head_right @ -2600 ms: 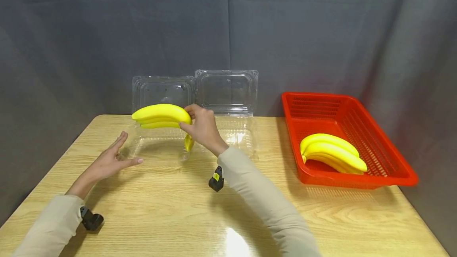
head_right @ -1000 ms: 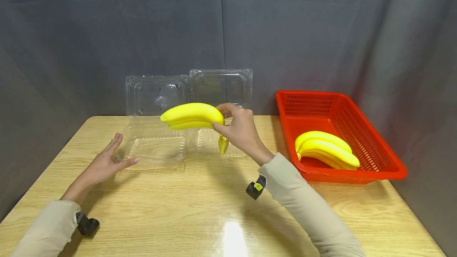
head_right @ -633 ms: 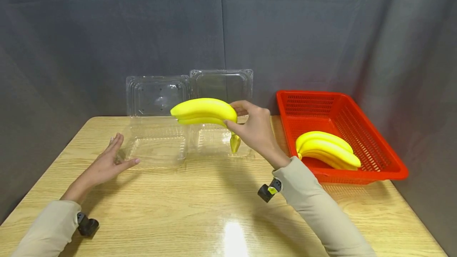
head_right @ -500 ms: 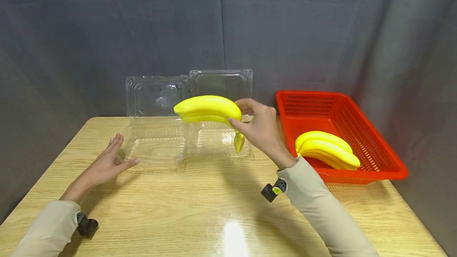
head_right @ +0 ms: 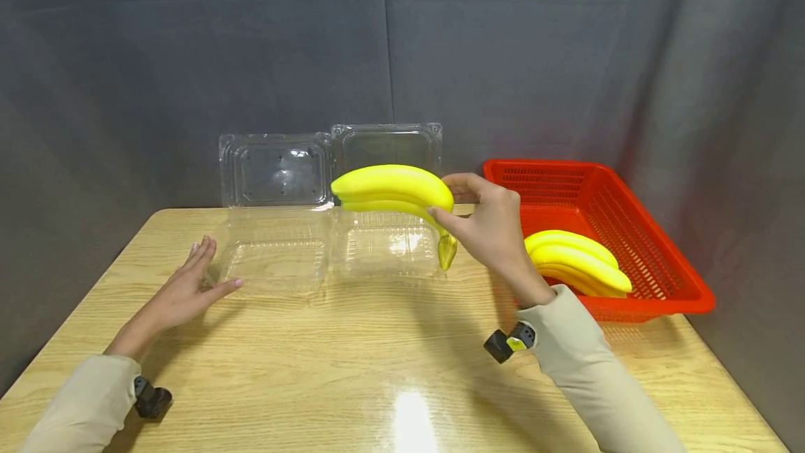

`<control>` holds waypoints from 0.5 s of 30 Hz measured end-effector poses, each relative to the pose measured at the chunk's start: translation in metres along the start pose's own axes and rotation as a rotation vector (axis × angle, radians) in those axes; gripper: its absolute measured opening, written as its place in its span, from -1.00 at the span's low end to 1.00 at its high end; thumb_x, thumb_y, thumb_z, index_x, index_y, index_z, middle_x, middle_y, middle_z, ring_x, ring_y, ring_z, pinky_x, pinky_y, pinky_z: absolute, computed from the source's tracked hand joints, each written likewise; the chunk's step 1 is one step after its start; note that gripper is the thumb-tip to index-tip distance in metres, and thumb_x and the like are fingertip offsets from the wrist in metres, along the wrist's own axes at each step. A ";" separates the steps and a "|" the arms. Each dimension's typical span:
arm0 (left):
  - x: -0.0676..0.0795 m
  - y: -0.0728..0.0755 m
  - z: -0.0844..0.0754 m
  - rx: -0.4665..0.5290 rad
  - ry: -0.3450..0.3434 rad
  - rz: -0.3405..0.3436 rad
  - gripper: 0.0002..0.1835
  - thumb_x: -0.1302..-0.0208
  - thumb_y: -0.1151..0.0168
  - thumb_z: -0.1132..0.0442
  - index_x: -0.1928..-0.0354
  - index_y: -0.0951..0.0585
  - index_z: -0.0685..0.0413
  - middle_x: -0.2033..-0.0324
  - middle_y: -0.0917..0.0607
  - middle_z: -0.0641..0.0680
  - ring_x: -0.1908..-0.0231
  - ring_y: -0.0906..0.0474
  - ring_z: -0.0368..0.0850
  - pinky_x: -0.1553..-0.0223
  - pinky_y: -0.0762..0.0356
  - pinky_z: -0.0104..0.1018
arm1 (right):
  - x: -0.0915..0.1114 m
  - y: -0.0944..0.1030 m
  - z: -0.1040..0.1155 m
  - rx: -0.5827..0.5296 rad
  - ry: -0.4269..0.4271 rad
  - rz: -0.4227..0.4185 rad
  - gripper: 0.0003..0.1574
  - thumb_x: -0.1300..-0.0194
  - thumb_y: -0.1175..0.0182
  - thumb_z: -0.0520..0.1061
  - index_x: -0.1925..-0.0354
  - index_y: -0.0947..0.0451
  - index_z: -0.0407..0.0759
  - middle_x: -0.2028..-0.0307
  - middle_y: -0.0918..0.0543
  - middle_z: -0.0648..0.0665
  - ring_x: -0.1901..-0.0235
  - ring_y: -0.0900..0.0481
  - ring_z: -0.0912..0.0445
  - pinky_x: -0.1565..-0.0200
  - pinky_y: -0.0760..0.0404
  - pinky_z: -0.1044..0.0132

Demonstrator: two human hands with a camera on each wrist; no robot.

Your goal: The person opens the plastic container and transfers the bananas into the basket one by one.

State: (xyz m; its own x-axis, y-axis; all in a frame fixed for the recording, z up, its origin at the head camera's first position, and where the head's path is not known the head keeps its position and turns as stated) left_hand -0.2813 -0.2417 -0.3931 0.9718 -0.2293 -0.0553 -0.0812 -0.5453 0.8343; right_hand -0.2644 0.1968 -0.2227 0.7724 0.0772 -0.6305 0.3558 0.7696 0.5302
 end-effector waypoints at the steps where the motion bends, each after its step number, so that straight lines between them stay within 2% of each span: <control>1: 0.000 0.000 0.000 0.002 0.001 0.000 0.08 -0.35 -0.06 -0.25 -0.47 0.29 0.33 -0.45 0.37 0.30 -0.41 0.46 0.32 -0.24 0.33 0.43 | 0.000 0.003 -0.001 0.014 -0.002 -0.004 -0.57 -0.01 -0.51 -0.15 0.10 -0.68 -0.21 0.32 -0.73 -0.10 0.42 -0.67 0.12 0.32 -0.57 0.42; 8: -0.001 0.000 -0.002 0.003 -0.002 -0.023 0.07 -0.36 -0.06 -0.23 -0.47 0.27 0.35 -0.45 0.34 0.31 -0.42 0.45 0.30 -0.24 0.33 0.43 | 0.004 0.024 -0.011 0.061 0.003 -0.041 -0.54 0.00 -0.53 -0.15 0.08 -0.69 -0.18 0.29 -0.74 -0.10 0.34 -0.70 0.07 0.26 -0.46 0.46; 15: -0.003 -0.004 -0.002 0.016 0.004 -0.024 0.06 -0.37 -0.05 -0.23 -0.46 0.27 0.37 -0.45 0.35 0.31 -0.42 0.47 0.27 -0.27 0.38 0.38 | 0.009 0.045 -0.022 0.101 -0.018 -0.061 -0.54 0.01 -0.54 -0.13 0.08 -0.69 -0.17 0.30 -0.74 -0.10 0.39 -0.63 0.36 0.28 -0.45 0.50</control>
State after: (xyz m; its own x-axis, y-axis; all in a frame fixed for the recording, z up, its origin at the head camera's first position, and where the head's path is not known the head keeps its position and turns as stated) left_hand -0.2833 -0.2376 -0.3948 0.9743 -0.2129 -0.0733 -0.0612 -0.5637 0.8237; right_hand -0.2530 0.2454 -0.2170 0.7566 0.0198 -0.6536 0.4533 0.7045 0.5461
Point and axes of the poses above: each hand's wrist, its own x-axis away from the middle knuckle, its own y-axis out of the back of the hand, z = x × y, the point moved 8 cm from there along -x, towards the middle knuckle
